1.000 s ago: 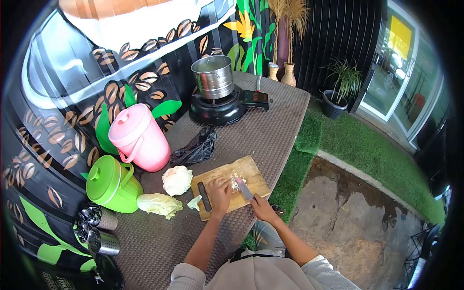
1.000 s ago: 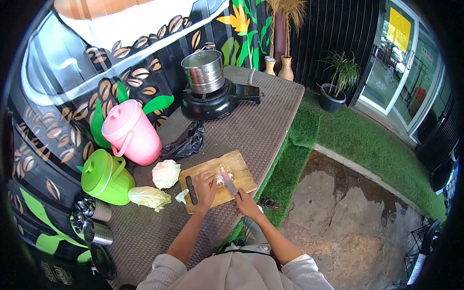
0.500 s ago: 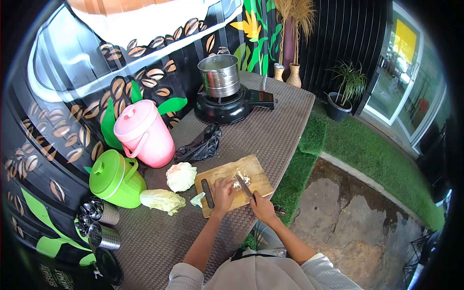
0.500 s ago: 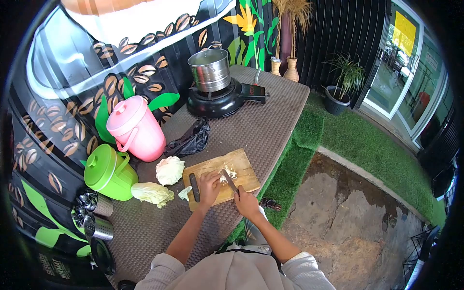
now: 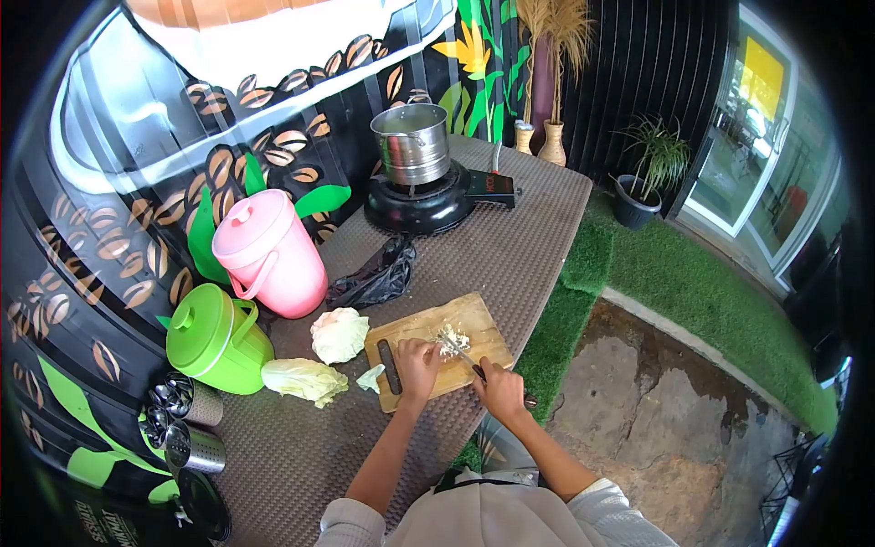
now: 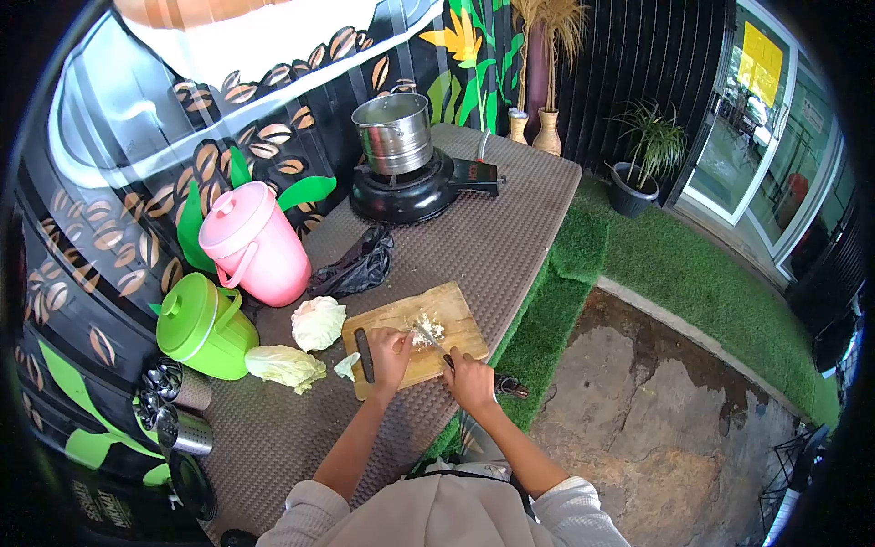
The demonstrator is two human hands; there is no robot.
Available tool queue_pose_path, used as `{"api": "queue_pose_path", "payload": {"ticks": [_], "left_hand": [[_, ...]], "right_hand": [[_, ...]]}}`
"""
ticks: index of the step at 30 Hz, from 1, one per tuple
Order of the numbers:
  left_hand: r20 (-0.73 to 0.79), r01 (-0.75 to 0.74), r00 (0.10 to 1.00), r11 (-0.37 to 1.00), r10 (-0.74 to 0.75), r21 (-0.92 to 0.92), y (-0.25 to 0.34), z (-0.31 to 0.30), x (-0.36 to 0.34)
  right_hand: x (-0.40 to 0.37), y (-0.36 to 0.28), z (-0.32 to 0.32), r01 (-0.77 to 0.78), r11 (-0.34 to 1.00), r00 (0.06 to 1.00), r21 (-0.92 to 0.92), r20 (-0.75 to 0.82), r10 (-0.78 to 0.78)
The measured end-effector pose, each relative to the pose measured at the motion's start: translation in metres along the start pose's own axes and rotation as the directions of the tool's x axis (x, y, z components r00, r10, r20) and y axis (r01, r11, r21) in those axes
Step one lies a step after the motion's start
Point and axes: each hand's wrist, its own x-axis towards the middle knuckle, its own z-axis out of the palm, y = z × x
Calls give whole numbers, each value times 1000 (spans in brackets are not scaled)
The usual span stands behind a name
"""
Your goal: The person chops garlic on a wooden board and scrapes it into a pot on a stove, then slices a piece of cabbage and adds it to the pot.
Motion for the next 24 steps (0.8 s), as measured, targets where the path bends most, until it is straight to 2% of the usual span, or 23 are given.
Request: {"api": "queue_pose_path", "payload": {"ticks": [3, 5, 6, 8, 9, 11, 14, 21, 24], "left_hand": [[-66, -65, 996, 996, 61, -58, 1, 3, 0], [1, -219, 975, 971, 220, -90, -1, 5, -1], [0, -219, 976, 972, 219, -91, 7, 1, -1], [129, -367, 924, 930, 361, 30, 32, -10, -3], [129, -367, 924, 930, 361, 30, 35, -8, -6], [270, -371, 900, 926, 342, 64, 39, -7, -14], [309, -336, 910, 930, 278, 152, 37, -5, -18], [282, -297, 934, 915, 219, 273, 41, -10, -17], [271, -227, 953, 917, 139, 328, 29, -3, -15]], "right_hand": [[3, 6, -6, 50, 998, 998, -23, -38, -51], [6, 7, -9, 73, 997, 996, -26, -57, -74], [7, 7, -10, 86, 995, 994, -44, -67, -89], [7, 8, -11, 97, 993, 992, -63, -78, -102], [8, 8, -11, 104, 992, 992, -68, -65, -109], [8, 8, -11, 110, 991, 992, -72, -53, -114], [8, 7, -14, 88, 994, 993, -62, -72, -92], [5, 8, -18, 102, 993, 986, -61, -124, -109], [3, 10, -20, 103, 993, 986, -58, -125, -110]]}}
